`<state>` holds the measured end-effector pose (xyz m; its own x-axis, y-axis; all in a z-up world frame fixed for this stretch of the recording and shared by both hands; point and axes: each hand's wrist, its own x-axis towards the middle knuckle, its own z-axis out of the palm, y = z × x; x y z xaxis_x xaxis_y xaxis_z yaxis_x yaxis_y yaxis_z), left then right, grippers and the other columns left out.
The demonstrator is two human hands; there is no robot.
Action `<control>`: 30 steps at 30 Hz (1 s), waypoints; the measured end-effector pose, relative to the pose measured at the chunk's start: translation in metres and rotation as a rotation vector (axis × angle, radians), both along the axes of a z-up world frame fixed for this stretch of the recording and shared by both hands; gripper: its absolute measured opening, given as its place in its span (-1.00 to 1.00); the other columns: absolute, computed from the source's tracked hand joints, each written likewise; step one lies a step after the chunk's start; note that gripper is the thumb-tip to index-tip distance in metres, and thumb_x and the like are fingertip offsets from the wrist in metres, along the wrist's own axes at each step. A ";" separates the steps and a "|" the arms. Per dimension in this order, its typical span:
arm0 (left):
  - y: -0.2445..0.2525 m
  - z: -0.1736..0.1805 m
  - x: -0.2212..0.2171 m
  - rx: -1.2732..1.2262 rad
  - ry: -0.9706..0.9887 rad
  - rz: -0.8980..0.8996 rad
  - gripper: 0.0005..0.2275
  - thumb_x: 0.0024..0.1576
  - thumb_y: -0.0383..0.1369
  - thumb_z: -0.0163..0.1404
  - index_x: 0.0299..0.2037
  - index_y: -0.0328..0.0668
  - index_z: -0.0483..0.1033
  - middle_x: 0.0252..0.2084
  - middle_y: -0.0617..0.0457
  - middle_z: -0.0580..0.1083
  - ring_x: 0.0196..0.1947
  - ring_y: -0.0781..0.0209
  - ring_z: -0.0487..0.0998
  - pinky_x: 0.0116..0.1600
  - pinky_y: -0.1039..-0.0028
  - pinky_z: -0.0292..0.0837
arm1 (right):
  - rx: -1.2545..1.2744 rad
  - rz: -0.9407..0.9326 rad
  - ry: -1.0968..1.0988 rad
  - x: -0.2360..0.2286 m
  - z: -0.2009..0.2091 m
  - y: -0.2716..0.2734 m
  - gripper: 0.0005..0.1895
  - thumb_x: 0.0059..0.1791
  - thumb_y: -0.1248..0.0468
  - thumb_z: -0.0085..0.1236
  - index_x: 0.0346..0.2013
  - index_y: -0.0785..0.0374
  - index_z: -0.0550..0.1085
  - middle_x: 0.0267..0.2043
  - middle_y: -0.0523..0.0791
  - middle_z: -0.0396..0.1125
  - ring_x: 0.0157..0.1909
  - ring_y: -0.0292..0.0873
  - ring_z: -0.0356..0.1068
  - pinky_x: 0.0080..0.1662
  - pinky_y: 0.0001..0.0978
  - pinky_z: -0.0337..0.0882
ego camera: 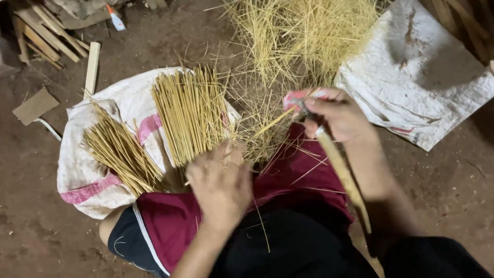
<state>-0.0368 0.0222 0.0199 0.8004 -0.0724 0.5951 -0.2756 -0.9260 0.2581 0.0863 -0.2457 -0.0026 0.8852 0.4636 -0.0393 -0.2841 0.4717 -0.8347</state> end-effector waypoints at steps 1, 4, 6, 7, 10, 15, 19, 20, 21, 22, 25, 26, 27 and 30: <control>0.013 -0.017 -0.003 0.001 -0.001 -0.011 -0.84 0.15 -0.21 0.16 -0.09 0.11 0.64 0.08 0.14 0.52 -0.06 0.03 0.39 0.02 0.22 0.22 | 0.001 -0.011 -0.001 0.003 0.008 -0.004 -0.70 0.05 0.46 -0.16 0.02 0.35 0.46 -0.09 0.14 0.42 -0.59 -0.29 0.43 -0.51 -0.33 0.56; 0.031 -0.039 -0.005 -0.097 0.304 -0.108 -0.88 0.19 -0.36 0.11 -0.12 -0.01 0.69 -0.31 0.01 0.64 -0.34 0.03 0.65 -0.15 0.26 0.49 | -0.087 -0.094 -0.079 0.011 0.025 -0.007 -0.70 0.03 0.48 -0.11 0.05 0.40 0.44 -0.19 0.03 0.43 -0.58 -0.25 0.45 -0.51 -0.31 0.57; 0.014 -0.019 -0.007 -0.539 0.511 -0.222 -0.87 0.19 -0.43 0.07 -0.15 -0.08 0.69 -0.30 -0.09 0.66 -0.33 -0.07 0.71 -0.26 0.28 0.61 | -0.200 -0.013 -0.195 0.005 0.027 0.007 -0.67 0.00 0.56 -0.19 0.03 0.51 0.41 0.05 0.20 0.37 -0.62 -0.21 0.43 -0.55 -0.24 0.55; 0.007 -0.011 -0.006 -0.539 0.508 -0.224 -0.87 0.19 -0.43 0.07 -0.15 -0.08 0.69 -0.30 -0.09 0.66 -0.33 -0.07 0.71 -0.26 0.28 0.61 | -0.202 -0.014 -0.199 -0.009 0.033 0.025 -0.67 0.00 0.56 -0.19 0.03 0.51 0.41 0.05 0.20 0.37 -0.62 -0.21 0.43 -0.55 -0.24 0.55; -0.004 0.008 -0.001 -0.714 0.556 -0.254 -0.84 0.23 -0.42 -0.01 -0.17 -0.24 0.66 -0.31 -0.19 0.65 -0.28 -0.17 0.69 -0.25 0.19 0.60 | -0.213 0.237 -0.157 -0.031 0.038 0.057 -0.69 -0.03 0.53 -0.08 0.00 0.53 0.42 0.03 0.25 0.39 -0.62 -0.23 0.45 -0.57 -0.34 0.57; 0.006 0.002 -0.011 -0.597 0.562 -0.281 -0.87 0.18 -0.50 0.04 -0.15 -0.26 0.65 -0.50 0.02 0.61 -0.75 0.39 0.39 -0.70 0.64 0.23 | -0.267 0.215 -0.064 -0.002 0.043 0.010 -0.70 0.05 0.56 -0.08 0.03 0.38 0.48 -0.25 0.11 0.49 -0.54 -0.19 0.49 -0.46 -0.58 0.62; 0.008 -0.003 -0.015 -0.651 0.621 -0.201 -0.87 0.17 -0.46 0.07 -0.14 -0.23 0.66 -0.49 0.04 0.64 -0.78 0.43 0.38 -0.74 0.66 0.23 | -0.235 -0.018 0.064 0.002 0.054 0.007 -0.69 0.00 0.48 0.02 0.04 0.42 0.47 -0.45 0.02 0.41 -0.60 -0.22 0.38 -0.52 -0.43 0.48; 0.005 -0.002 -0.013 -0.674 0.554 -0.227 -0.87 0.19 -0.46 0.05 -0.17 -0.25 0.66 -0.41 -0.08 0.65 -0.55 0.14 0.54 -0.50 0.44 0.43 | -0.228 0.086 -0.045 -0.006 0.052 0.022 -0.68 0.00 0.50 -0.06 0.06 0.49 0.41 -0.19 0.13 0.37 -0.61 -0.21 0.41 -0.54 -0.35 0.54; 0.002 0.000 -0.011 -0.695 0.487 -0.256 -0.87 0.22 -0.46 0.03 -0.19 -0.27 0.67 -0.33 -0.20 0.65 -0.32 -0.15 0.70 -0.26 0.22 0.62 | -0.218 0.186 -0.157 -0.013 0.051 0.037 -0.66 0.00 0.53 -0.14 0.07 0.57 0.35 0.06 0.24 0.34 -0.63 -0.21 0.44 -0.55 -0.28 0.59; 0.000 0.002 -0.010 -0.695 0.483 -0.251 -0.87 0.22 -0.46 0.03 -0.19 -0.27 0.67 -0.33 -0.20 0.65 -0.32 -0.15 0.70 -0.26 0.22 0.62 | -0.217 0.191 -0.160 -0.022 0.043 0.045 -0.66 0.00 0.53 -0.14 0.07 0.57 0.35 0.06 0.24 0.34 -0.63 -0.21 0.44 -0.55 -0.28 0.59; -0.001 0.008 -0.007 -0.624 0.477 -0.262 -0.85 0.24 -0.46 0.00 -0.18 -0.26 0.67 -0.34 -0.14 0.66 -0.36 -0.07 0.71 -0.23 0.27 0.64 | -0.242 0.340 -0.056 -0.033 0.032 0.044 -0.70 -0.02 0.51 -0.07 -0.01 0.59 0.42 -0.04 0.25 0.40 -0.60 -0.21 0.45 -0.53 -0.32 0.58; 0.002 0.010 -0.008 -0.632 0.511 -0.267 -0.84 0.24 -0.48 -0.02 -0.18 -0.30 0.66 -0.35 -0.17 0.65 -0.36 -0.11 0.70 -0.22 0.23 0.64 | -0.290 0.255 -0.066 -0.023 0.036 0.032 -0.69 -0.03 0.52 -0.08 0.00 0.58 0.42 -0.10 0.25 0.40 -0.62 -0.18 0.44 -0.54 -0.28 0.58; 0.005 0.011 -0.011 -0.639 0.547 -0.271 -0.83 0.25 -0.50 -0.05 -0.18 -0.34 0.65 -0.35 -0.21 0.65 -0.36 -0.15 0.70 -0.21 0.20 0.64 | -0.336 0.170 -0.073 -0.015 0.040 0.021 -0.68 -0.03 0.53 -0.09 0.00 0.57 0.42 -0.15 0.24 0.40 -0.64 -0.14 0.43 -0.54 -0.24 0.59; 0.007 0.009 -0.016 -0.768 0.596 -0.281 -0.85 0.24 -0.44 -0.02 -0.21 -0.22 0.65 -0.37 -0.14 0.66 -0.29 -0.10 0.71 -0.22 0.21 0.62 | -0.297 -0.011 -0.130 0.008 0.041 0.001 -0.68 0.04 0.50 -0.13 0.07 0.58 0.38 -0.22 0.13 0.36 -0.59 -0.21 0.42 -0.51 -0.31 0.55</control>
<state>-0.0529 0.0294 0.0293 0.9952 -0.0691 0.0687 -0.0896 -0.3730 0.9235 0.0947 -0.2450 0.0385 0.8966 0.4391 -0.0579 -0.1627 0.2049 -0.9652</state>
